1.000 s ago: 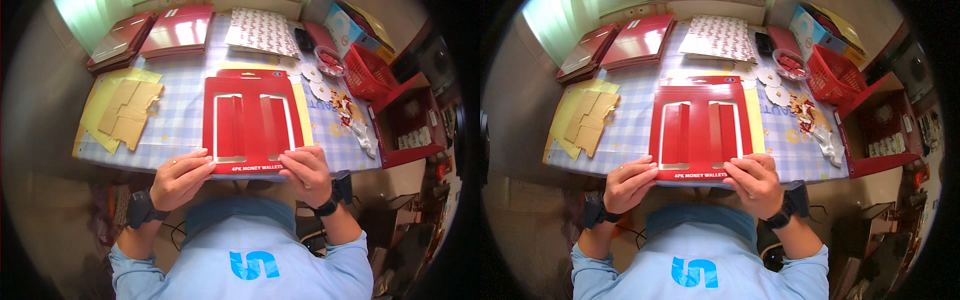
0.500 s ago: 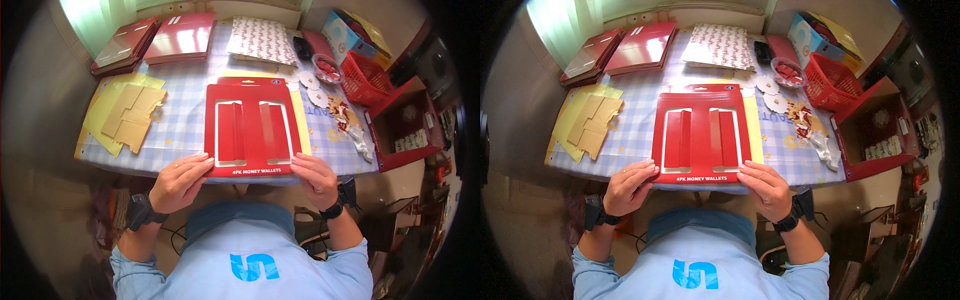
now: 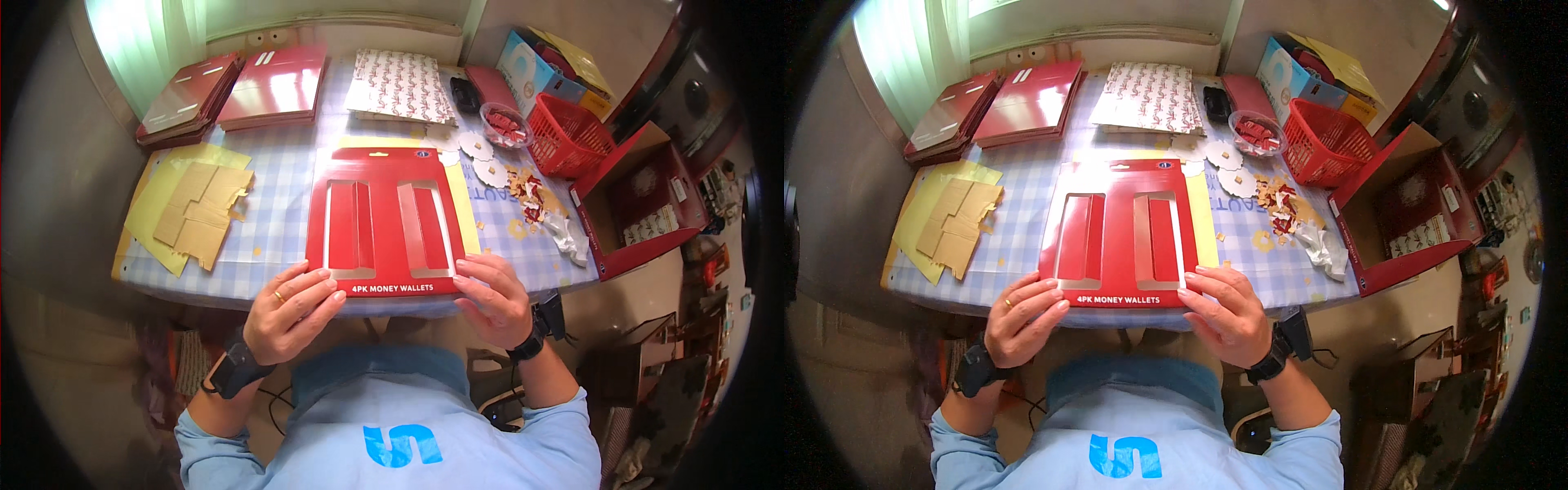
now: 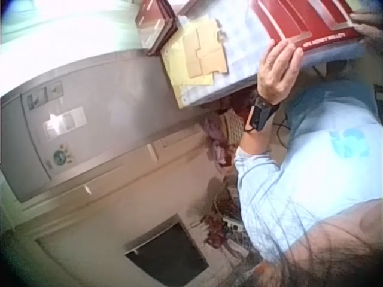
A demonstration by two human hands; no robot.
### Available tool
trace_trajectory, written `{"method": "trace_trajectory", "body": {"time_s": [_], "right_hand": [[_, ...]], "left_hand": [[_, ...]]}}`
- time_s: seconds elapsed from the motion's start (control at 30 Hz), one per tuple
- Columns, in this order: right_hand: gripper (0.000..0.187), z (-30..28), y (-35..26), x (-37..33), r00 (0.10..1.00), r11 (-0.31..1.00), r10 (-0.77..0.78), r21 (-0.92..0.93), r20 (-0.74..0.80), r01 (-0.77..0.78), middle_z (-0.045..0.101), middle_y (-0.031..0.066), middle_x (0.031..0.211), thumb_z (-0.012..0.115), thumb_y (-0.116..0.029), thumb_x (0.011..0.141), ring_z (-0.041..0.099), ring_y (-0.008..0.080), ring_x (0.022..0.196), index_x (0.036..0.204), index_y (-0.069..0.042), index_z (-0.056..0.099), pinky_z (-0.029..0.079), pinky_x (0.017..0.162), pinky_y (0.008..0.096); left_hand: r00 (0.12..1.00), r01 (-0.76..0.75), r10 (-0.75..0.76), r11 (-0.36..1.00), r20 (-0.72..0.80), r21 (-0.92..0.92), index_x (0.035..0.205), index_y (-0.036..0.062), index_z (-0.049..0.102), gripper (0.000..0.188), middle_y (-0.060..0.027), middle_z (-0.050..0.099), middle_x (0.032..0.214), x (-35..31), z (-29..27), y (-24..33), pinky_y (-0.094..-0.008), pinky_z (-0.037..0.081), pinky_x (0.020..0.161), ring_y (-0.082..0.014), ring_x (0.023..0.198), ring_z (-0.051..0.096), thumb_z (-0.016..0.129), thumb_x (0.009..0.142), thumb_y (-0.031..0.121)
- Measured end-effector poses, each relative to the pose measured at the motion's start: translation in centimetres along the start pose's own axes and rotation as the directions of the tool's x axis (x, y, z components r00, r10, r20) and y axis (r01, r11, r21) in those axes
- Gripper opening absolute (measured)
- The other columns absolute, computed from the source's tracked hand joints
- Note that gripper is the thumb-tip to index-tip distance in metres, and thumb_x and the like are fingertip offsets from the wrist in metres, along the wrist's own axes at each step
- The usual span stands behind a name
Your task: Assembling and organizing money wallets, envelopes, and stickers on a table.
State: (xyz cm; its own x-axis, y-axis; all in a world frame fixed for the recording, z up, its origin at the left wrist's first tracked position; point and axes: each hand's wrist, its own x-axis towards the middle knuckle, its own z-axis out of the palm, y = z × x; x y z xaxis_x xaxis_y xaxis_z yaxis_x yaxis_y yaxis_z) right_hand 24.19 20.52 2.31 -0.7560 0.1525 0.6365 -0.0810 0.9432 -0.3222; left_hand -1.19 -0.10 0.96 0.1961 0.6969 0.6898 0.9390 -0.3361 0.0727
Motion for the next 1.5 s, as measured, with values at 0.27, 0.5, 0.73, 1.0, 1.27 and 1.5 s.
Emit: {"method": "trace_trajectory", "body": {"time_s": [0.27, 0.5, 0.73, 1.0, 1.27, 1.5], "right_hand": [[0.044, -0.5, 0.1, 3.9, 0.96, 0.949, -0.159, -0.305, -0.231, 0.083, 0.065, 0.0072, 0.108, 0.076, -0.002, 0.068, 0.062, 0.0251, 0.1, 0.11, -0.01, 0.065, 0.047, 0.09, 0.0429], [0.033, -4.6, 0.0, 10.1, 0.875, 0.914, -0.362, -0.306, -0.322, 0.265, 0.068, 0.0057, 0.095, 0.073, 0.0, 0.074, 0.064, 0.0196, 0.084, 0.106, -0.008, 0.07, 0.046, 0.077, 0.036], [0.027, -11.0, -5.0, 12.4, 0.908, 0.945, -0.314, 0.001, -0.279, 0.327, 0.07, 0.0096, 0.085, 0.074, 0.001, 0.075, 0.064, 0.0178, 0.071, 0.101, -0.003, 0.071, 0.045, 0.067, 0.031], [0.018, -6.7, -2.2, 6.9, 0.987, 0.952, 0.1, 0.278, 0.123, -0.131, 0.067, 0.0067, 0.076, 0.07, -0.001, 0.08, 0.062, 0.018, 0.07, 0.097, -0.003, 0.072, 0.044, 0.066, 0.0273], [0.02, -1.5, 2.3, 3.3, 0.917, 0.767, 0.34, 0.503, 0.208, -0.399, 0.067, 0.0071, 0.09, 0.062, 0.004, 0.086, 0.062, 0.0165, 0.083, 0.104, -0.002, 0.07, 0.046, 0.074, 0.0258], [0.021, -1.2, 3.0, 3.8, 0.915, 0.789, 0.304, 0.468, 0.266, -0.398, 0.067, 0.0063, 0.081, 0.066, 0.001, 0.084, 0.059, 0.0184, 0.074, 0.103, -0.005, 0.071, 0.044, 0.072, 0.0293]], "left_hand": [[0.965, -0.187, 0.203, 0.976, -0.167, 0.109, 0.1, 0.0002, 0.068, 0.024, -0.0133, 0.065, 0.105, 7.0, -3.5, -1.0, -0.0419, 0.053, 0.088, -0.0266, 0.097, 0.065, 0.071, 0.076, 0.002], [0.928, -0.206, 0.226, 0.974, -0.296, 0.098, 0.1, 0.002, 0.068, 0.035, -0.0119, 0.063, 0.097, 10.5, -5.7, -2.1, -0.0338, 0.056, 0.072, -0.0256, 0.085, 0.066, 0.076, 0.067, -0.007], [0.931, -0.188, 0.176, 0.982, -0.321, -0.006, 0.097, 0.0025, 0.071, 0.026, -0.0093, 0.065, 0.086, 14.2, -11.9, 1.3, -0.028, 0.053, 0.058, -0.0193, 0.07, 0.065, 0.077, 0.072, -0.001], [0.955, 0.275, -0.289, 0.775, 0.068, -0.569, 0.099, 0.0035, 0.071, 0.019, -0.0083, 0.064, 0.079, 8.0, -4.7, 0.5, -0.0259, 0.05, 0.059, -0.0162, 0.068, 0.063, 0.072, 0.08, 0.001], [0.878, 0.469, -0.358, 0.51, 0.318, -0.721, 0.105, 0.0039, 0.07, 0.02, -0.0061, 0.061, 0.085, 6.6, 1.8, -2.6, -0.0245, 0.045, 0.064, -0.012, 0.075, 0.058, 0.068, 0.086, 0.004], [0.865, 0.501, -0.265, 0.517, 0.427, -0.694, 0.109, 0.0094, 0.071, 0.024, -0.0048, 0.06, 0.084, 7.1, 3.2, -3.6, -0.0264, 0.047, 0.064, -0.0136, 0.076, 0.058, 0.069, 0.085, 0.005]]}}
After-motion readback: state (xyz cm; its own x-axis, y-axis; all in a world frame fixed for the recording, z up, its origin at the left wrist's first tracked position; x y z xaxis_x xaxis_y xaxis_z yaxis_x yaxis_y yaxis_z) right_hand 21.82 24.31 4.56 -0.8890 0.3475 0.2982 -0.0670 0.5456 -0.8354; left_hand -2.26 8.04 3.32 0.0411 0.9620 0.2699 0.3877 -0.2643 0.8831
